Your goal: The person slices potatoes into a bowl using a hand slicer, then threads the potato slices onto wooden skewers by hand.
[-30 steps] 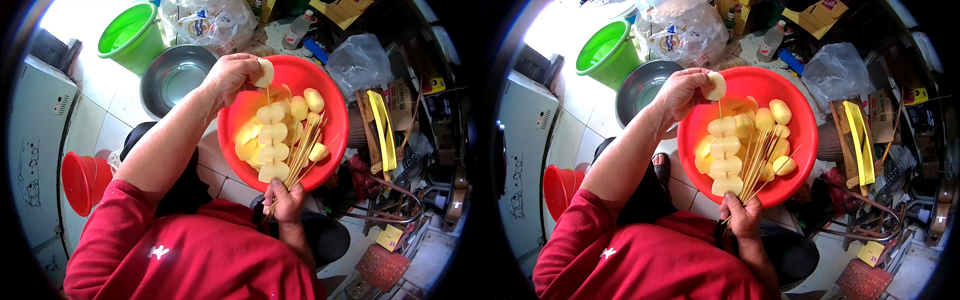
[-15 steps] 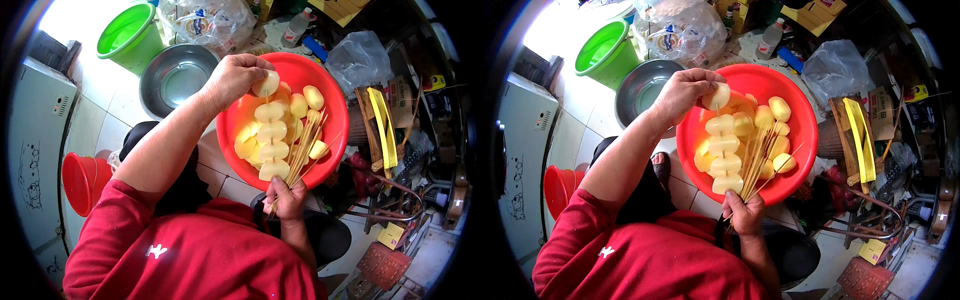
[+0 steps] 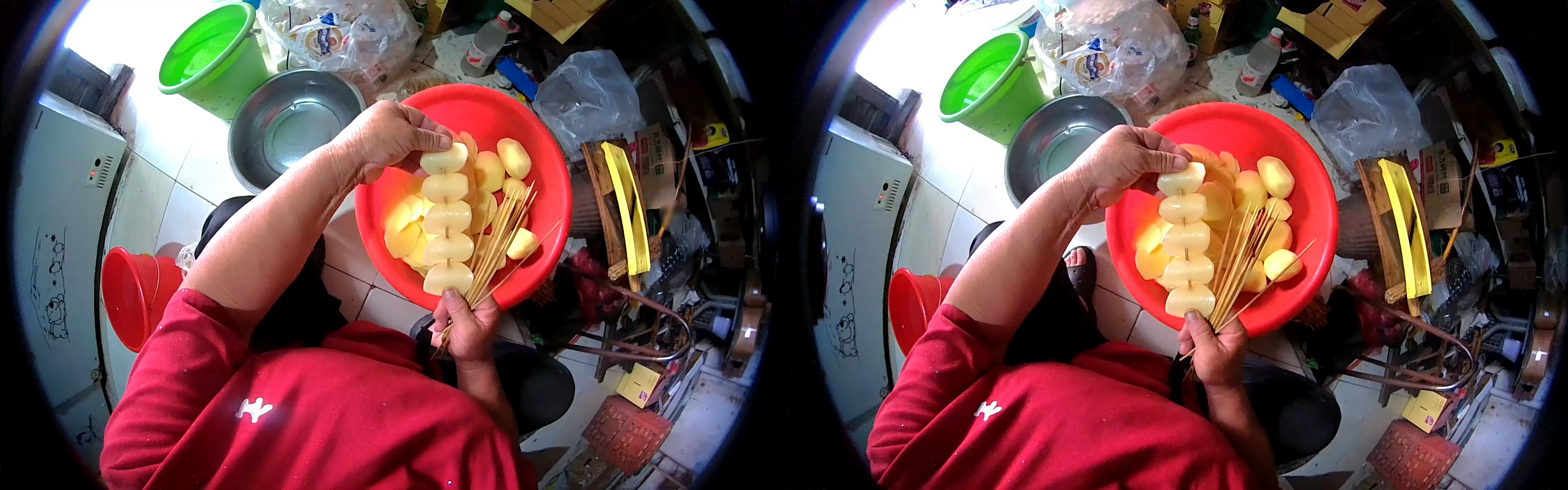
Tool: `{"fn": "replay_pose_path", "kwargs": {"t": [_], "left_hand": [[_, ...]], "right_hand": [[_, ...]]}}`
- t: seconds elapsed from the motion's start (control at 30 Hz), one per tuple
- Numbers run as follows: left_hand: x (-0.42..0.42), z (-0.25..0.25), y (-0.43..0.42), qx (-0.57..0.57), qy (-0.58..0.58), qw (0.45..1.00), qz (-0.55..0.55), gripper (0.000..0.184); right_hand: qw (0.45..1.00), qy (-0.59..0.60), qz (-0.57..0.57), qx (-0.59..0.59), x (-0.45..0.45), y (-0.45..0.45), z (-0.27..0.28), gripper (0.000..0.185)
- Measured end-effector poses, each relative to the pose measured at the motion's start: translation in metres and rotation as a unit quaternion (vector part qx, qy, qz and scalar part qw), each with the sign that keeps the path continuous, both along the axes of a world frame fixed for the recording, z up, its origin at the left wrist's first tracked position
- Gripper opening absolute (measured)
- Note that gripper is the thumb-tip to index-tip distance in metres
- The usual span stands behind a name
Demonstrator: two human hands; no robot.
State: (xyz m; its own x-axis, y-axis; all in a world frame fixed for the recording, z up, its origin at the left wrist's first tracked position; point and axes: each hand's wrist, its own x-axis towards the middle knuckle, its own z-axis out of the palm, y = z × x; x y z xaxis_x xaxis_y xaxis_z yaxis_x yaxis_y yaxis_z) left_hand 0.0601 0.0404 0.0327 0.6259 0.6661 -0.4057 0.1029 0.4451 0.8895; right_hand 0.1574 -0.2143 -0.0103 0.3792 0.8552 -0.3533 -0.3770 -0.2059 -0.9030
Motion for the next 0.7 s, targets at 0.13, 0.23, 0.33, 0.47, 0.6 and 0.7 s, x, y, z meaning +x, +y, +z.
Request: {"fn": "replay_pose_path", "kwargs": {"t": [0.13,0.23,0.33,0.47,0.6,0.7], "left_hand": [[0.0,-0.003,-0.001,0.001,0.01,1.0,-0.011,0.021],[0.0,-0.004,-0.001,0.01,0.022,1.0,-0.02,0.022],[0.001,-0.001,-0.002,0.003,0.024,0.999,-0.025,0.022],[0.002,-0.005,-0.003,0.007,0.016,1.0,-0.02,0.022],[0.004,0.001,-0.008,-0.024,-0.009,0.999,0.026,0.023],[0.004,0.004,-0.009,-0.04,-0.037,0.996,0.068,0.026]], "right_hand": [[1.0,-0.011,0.0,-0.008,0.0,-0.001,-0.002,0.009],[1.0,-0.006,-0.003,-0.007,-0.001,-0.001,0.0,0.009],[1.0,0.0,-0.006,-0.004,-0.001,-0.001,-0.001,0.009],[1.0,-0.009,-0.001,0.005,0.0,-0.001,-0.002,0.009],[1.0,0.008,-0.019,0.006,0.0,0.002,-0.001,0.01],[0.998,-0.012,-0.045,0.034,0.003,0.005,0.002,0.012]]}}
